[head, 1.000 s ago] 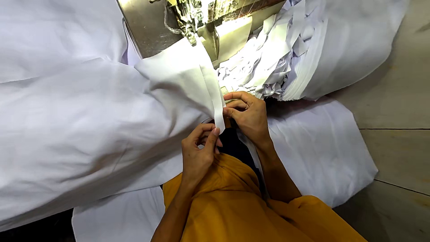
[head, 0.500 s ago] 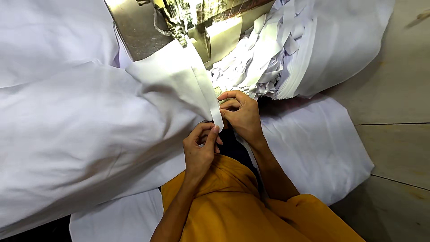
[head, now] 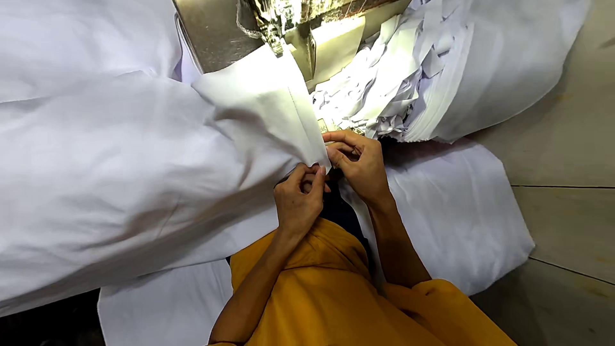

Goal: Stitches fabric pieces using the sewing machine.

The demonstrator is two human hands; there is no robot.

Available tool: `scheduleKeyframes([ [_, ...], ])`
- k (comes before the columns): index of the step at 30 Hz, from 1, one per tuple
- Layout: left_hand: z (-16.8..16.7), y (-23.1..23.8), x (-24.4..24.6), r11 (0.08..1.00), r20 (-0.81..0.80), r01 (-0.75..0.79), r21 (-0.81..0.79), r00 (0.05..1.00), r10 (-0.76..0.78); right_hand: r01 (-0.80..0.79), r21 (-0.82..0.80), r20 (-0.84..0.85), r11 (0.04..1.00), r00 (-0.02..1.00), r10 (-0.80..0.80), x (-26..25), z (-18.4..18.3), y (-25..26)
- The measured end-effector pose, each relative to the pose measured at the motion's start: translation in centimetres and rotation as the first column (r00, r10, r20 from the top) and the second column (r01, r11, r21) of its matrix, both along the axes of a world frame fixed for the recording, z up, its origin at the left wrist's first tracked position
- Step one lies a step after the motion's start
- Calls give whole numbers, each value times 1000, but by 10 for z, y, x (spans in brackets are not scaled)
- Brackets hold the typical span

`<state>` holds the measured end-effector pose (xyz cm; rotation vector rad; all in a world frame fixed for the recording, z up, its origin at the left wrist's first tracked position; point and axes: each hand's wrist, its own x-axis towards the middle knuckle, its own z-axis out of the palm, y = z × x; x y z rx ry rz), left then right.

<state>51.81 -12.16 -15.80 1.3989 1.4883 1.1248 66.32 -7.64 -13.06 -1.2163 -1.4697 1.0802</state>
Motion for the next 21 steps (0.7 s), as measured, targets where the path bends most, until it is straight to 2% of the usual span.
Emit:
scheduleKeyframes([
  [5, -3, 1, -2, 1000, 25, -9, -17, 1000, 9, 27, 5, -14, 1000, 1000, -27, -5, -1, -1],
  [8, -4, 4, -3, 993, 238, 52, -108, 971, -25, 89, -27, 30, 996, 996, -88, -10, -2, -2],
  [10, -5, 6, -6, 962, 441, 192, -196, 893, -88, 106, -45, 44, 993, 994, -104, -11, -2, -3],
  [12, -11, 8, -10, 875, 596, 417, -247, 777, -202, 121, -67, 59, 990, 991, -118, -12, 1, -5],
  [14, -24, 8, -13, 760, 746, 618, -202, 599, -290, 135, -66, 50, 989, 990, -132, -13, 3, -10],
  [15, -29, 7, -13, 739, 800, 656, -153, 522, -297, 138, -50, 18, 989, 990, -137, -15, 4, -13],
  [18, -33, -1, -14, 812, 902, 582, 50, 323, -287, 130, 24, -144, 991, 982, -125, -20, 11, -23],
  [20, -32, -9, -22, 898, 936, 413, 151, 234, -265, 137, 114, -224, 984, 968, -109, -20, 17, -27],
  [21, -31, -15, -31, 941, 945, 299, 157, 231, -232, 153, 161, -246, 975, 963, -110, -20, 18, -27],
])
